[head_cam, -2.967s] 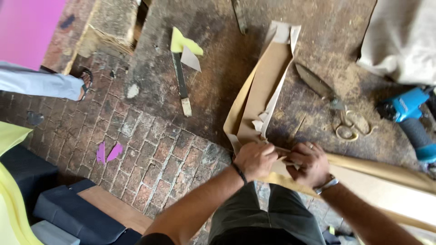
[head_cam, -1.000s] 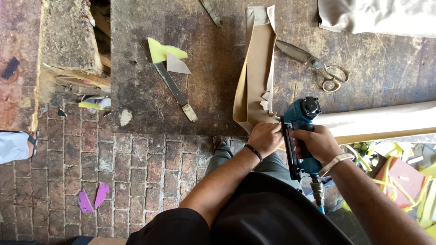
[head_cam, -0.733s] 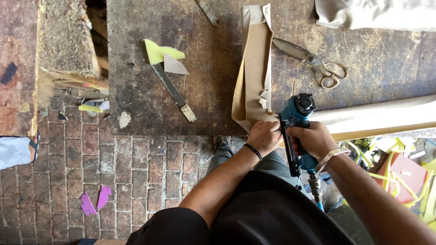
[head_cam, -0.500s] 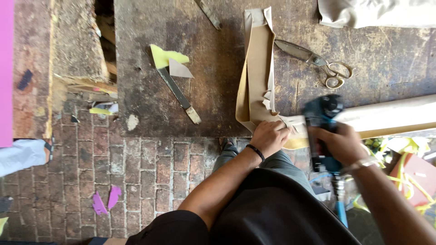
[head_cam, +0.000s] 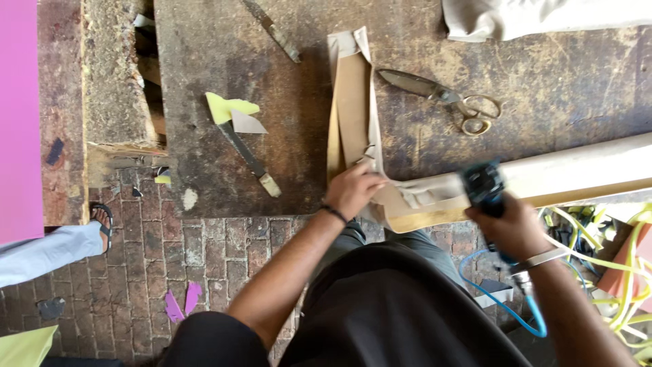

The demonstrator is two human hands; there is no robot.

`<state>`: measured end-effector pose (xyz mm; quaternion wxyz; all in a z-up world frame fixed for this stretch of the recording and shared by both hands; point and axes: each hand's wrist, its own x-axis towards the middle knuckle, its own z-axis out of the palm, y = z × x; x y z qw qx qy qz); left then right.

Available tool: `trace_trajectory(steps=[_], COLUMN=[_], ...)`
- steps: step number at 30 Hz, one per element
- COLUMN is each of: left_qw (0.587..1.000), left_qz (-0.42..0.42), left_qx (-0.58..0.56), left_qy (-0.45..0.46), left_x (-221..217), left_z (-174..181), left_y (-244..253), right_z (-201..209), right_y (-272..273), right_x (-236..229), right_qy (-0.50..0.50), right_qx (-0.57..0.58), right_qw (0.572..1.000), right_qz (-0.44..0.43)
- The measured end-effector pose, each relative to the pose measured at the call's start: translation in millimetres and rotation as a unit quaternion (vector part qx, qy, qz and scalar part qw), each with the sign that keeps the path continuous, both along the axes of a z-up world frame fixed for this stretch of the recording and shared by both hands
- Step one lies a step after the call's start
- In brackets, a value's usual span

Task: The person staples beige fabric onto a wooden frame using a pneumatic staple gun. They fold and smooth the fabric edges, then drive staples along the perimeter to secure the material.

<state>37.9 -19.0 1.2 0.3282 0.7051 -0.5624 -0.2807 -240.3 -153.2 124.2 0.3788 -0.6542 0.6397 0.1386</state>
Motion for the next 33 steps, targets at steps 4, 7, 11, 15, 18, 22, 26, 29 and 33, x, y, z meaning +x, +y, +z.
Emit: trace_trajectory(steps=[4,7,11,15,18,22,26,29,33], left_qw=[0.998,0.997,0.995,0.993,0.991,0.974,0.948,0.934,0.926], left_qz=[0.038,0.050,0.079,0.098,0.123,0.211,0.299,0.342,0.373], left_qx=[-0.048,-0.040,-0.051,-0.018,0.011,0.049,0.067,0.002,0.028], left_qy=[-0.025,-0.042,-0.039,-0.067,-0.046,0.061,0.081,0.099,0.045], left_x=[3,2,-5,-10,-8,-14,0,2,6], left_z=[8,17,23,24,23,22,22,21,22], left_y=[17,22,18,23,19,14,8,-1,-9], right_z=[-5,-9,-10,-5,-4,-2,-2,-8,-37], right_y=[1,-3,-9,-11,-21,-47,-99,-159,-239], right_x=[-3,-3,-1,14,28,28,15,-4,-19], right_qy=[0.016,-0.035,-0.053,-0.094,-0.048,-0.016,0.017,0.012,0.007], right_qx=[-0.012,-0.023,0.041,0.009,0.002,0.004,-0.012,-0.022,-0.144], right_qw=[0.992,0.987,0.981,0.957,0.949,0.956,0.975,0.989,0.968], right_qz=[0.128,0.158,0.184,0.275,0.312,0.294,0.222,0.147,0.204])
